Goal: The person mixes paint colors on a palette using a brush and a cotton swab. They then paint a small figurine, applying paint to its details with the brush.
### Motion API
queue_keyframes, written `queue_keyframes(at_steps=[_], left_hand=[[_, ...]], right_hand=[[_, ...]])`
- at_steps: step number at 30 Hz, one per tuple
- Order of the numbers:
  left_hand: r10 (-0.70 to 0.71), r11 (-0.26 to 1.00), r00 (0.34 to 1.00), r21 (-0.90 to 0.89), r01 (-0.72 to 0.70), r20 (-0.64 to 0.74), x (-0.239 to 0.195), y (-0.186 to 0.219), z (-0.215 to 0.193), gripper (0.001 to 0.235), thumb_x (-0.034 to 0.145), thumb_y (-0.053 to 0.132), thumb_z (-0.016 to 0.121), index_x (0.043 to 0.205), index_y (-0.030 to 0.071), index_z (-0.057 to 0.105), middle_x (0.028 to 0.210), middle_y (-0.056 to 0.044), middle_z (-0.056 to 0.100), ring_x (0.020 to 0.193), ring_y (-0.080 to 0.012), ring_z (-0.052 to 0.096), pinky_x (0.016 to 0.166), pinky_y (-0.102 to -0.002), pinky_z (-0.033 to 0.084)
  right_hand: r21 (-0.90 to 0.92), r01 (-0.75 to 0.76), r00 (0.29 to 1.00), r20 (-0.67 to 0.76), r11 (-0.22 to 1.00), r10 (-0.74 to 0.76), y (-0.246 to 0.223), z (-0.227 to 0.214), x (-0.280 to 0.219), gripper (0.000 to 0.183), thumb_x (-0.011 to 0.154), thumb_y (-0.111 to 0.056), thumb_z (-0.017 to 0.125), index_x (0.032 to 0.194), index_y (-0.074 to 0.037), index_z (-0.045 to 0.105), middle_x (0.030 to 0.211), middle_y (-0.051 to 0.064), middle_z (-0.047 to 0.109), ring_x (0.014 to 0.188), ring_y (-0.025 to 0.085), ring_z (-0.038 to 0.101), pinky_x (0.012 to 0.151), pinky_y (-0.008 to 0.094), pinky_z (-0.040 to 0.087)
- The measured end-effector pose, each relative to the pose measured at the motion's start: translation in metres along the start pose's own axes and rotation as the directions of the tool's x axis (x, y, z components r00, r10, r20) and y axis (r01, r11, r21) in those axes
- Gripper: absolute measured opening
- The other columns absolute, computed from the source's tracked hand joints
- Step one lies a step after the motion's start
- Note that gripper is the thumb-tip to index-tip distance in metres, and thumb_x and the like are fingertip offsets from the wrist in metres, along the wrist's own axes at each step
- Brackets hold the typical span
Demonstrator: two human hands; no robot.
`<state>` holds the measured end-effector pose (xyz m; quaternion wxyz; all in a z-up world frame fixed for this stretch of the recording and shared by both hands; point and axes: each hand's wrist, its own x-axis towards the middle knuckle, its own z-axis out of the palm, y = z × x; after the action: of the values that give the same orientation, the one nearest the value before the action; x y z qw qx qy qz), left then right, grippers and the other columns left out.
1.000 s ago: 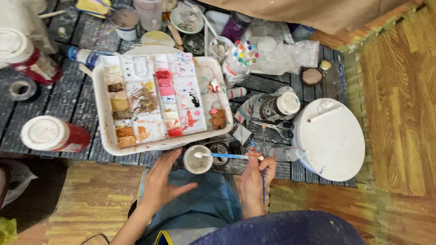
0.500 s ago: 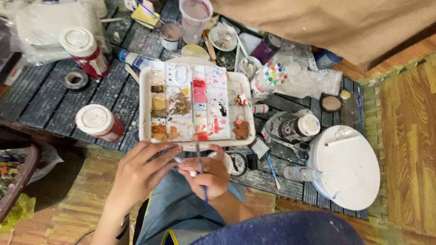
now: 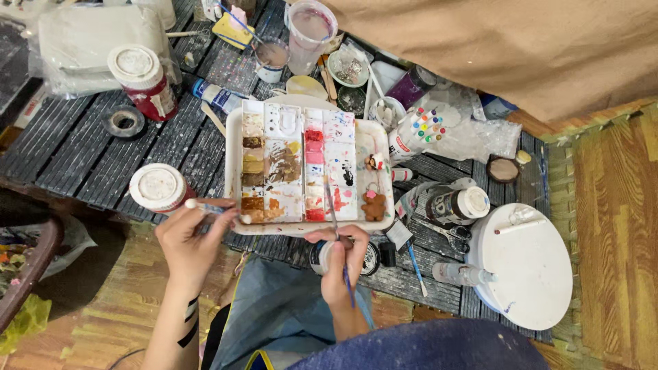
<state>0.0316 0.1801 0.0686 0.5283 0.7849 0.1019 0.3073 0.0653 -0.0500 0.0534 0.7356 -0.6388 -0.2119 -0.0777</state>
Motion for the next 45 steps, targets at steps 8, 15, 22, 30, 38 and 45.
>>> queue_keyframes(at_steps=[8, 15, 22, 30, 38, 45], left_hand=[[-0.080, 0.987, 0.984, -0.151, 0.056, -0.161, -0.014, -0.010, 0.017, 0.002, 0.097, -0.006, 0.071, 0.098, -0.005, 0.073, 0.096, -0.011, 0.076, 0.074, -0.0135, 0.073, 0.068, -0.024, 0.054], [0.120, 0.993, 0.978, 0.030, -0.116, -0.169, -0.018, -0.004, 0.018, 0.004, 0.091, -0.004, 0.076, 0.093, -0.003, 0.073, 0.099, -0.012, 0.075, 0.082, -0.0183, 0.071, 0.073, -0.027, 0.054], [0.039, 0.999, 0.985, -0.012, -0.042, -0.166, -0.016, 0.001, 0.017, 0.007, 0.092, -0.003, 0.076, 0.097, -0.003, 0.072, 0.095, -0.010, 0.075, 0.077, -0.0149, 0.072, 0.068, -0.026, 0.054], [0.041, 0.998, 0.989, -0.047, -0.048, -0.144, -0.016, 0.000, 0.016, 0.008, 0.092, -0.002, 0.077, 0.097, -0.002, 0.072, 0.095, -0.009, 0.074, 0.075, -0.0140, 0.072, 0.066, -0.025, 0.055], [0.027, 0.996, 0.988, -0.076, -0.039, -0.152, -0.017, -0.004, 0.015, 0.006, 0.092, -0.003, 0.075, 0.098, -0.003, 0.073, 0.096, -0.010, 0.075, 0.075, -0.0137, 0.072, 0.067, -0.025, 0.055], [0.008, 0.994, 0.989, -0.109, -0.025, -0.148, -0.018, -0.004, 0.015, 0.004, 0.093, -0.003, 0.074, 0.097, -0.003, 0.073, 0.096, -0.010, 0.074, 0.075, -0.0132, 0.072, 0.066, -0.024, 0.055]], right_hand=[[0.007, -0.126, 0.992, 0.029, 0.992, 0.126, 0.033, 0.004, -0.027, 0.008, 0.108, 0.002, 0.050, 0.111, -0.001, 0.043, 0.098, 0.020, 0.073, 0.092, 0.023, 0.074, 0.090, 0.034, 0.060], [-0.234, -0.084, 0.992, 0.068, 0.969, 0.102, 0.031, 0.018, -0.013, 0.004, 0.104, 0.004, 0.055, 0.105, 0.001, 0.051, 0.098, 0.015, 0.074, 0.087, 0.016, 0.072, 0.080, 0.029, 0.059], [-0.246, -0.095, 0.983, 0.131, 0.965, 0.130, 0.023, 0.018, -0.005, 0.003, 0.106, 0.002, 0.051, 0.109, 0.002, 0.053, 0.100, 0.015, 0.075, 0.086, 0.015, 0.070, 0.081, 0.028, 0.058], [-0.270, -0.107, 0.975, 0.159, 0.957, 0.154, 0.022, 0.019, -0.004, 0.004, 0.106, 0.000, 0.054, 0.109, 0.002, 0.053, 0.099, 0.014, 0.076, 0.086, 0.016, 0.072, 0.080, 0.028, 0.059], [-0.328, -0.093, 0.976, 0.155, 0.940, 0.150, 0.019, 0.020, -0.004, 0.005, 0.105, -0.002, 0.056, 0.107, 0.002, 0.054, 0.097, 0.014, 0.077, 0.087, 0.015, 0.074, 0.080, 0.028, 0.059], [-0.363, -0.081, 0.975, 0.164, 0.928, 0.149, 0.013, 0.022, -0.002, 0.004, 0.105, -0.001, 0.057, 0.106, 0.002, 0.054, 0.097, 0.014, 0.077, 0.088, 0.017, 0.075, 0.081, 0.028, 0.060]])
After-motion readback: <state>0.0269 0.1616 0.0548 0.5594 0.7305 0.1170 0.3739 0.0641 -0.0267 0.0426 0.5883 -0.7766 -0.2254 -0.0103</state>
